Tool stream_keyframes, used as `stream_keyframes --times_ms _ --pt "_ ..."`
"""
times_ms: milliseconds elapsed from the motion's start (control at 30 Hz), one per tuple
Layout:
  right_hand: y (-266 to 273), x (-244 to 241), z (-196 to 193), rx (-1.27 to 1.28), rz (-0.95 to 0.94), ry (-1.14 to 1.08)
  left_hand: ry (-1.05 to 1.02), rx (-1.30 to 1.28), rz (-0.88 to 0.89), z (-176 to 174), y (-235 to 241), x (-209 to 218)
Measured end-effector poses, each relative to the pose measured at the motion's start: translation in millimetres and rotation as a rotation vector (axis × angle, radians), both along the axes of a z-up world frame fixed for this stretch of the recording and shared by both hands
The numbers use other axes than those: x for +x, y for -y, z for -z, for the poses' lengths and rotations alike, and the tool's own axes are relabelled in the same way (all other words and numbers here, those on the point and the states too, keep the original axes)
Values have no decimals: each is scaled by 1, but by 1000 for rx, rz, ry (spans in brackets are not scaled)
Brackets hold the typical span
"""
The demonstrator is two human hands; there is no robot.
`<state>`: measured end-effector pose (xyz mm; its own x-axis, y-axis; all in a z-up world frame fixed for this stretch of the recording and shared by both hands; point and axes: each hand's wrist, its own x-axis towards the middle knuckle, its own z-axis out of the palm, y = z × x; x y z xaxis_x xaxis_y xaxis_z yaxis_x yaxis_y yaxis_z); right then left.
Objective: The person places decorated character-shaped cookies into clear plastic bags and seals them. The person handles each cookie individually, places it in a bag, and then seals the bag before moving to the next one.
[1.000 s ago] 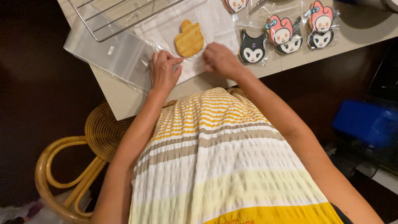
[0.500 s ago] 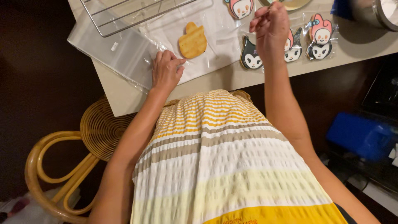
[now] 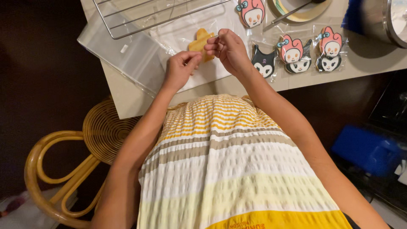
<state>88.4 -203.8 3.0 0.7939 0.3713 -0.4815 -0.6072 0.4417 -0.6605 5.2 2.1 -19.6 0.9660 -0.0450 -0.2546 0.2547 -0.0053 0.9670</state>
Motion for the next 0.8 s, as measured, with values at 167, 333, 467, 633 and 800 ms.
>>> stream_keyframes --times_ms 167,333,467,633,800 --pt "-7 9 15 -6 -62 -81 -49 -88 -118 24 -4 12" --pt "-19 20 24 24 -7 -195 -83 112 -115 29 -8 29" --pt "-25 38 30 36 30 -280 58 192 -217 25 -16 41" --pt "-37 53 40 108 -20 -327 45 209 -212 23 -18 52" --pt "-45 57 41 230 -32 -210 102 232 -396 31 -21 58"
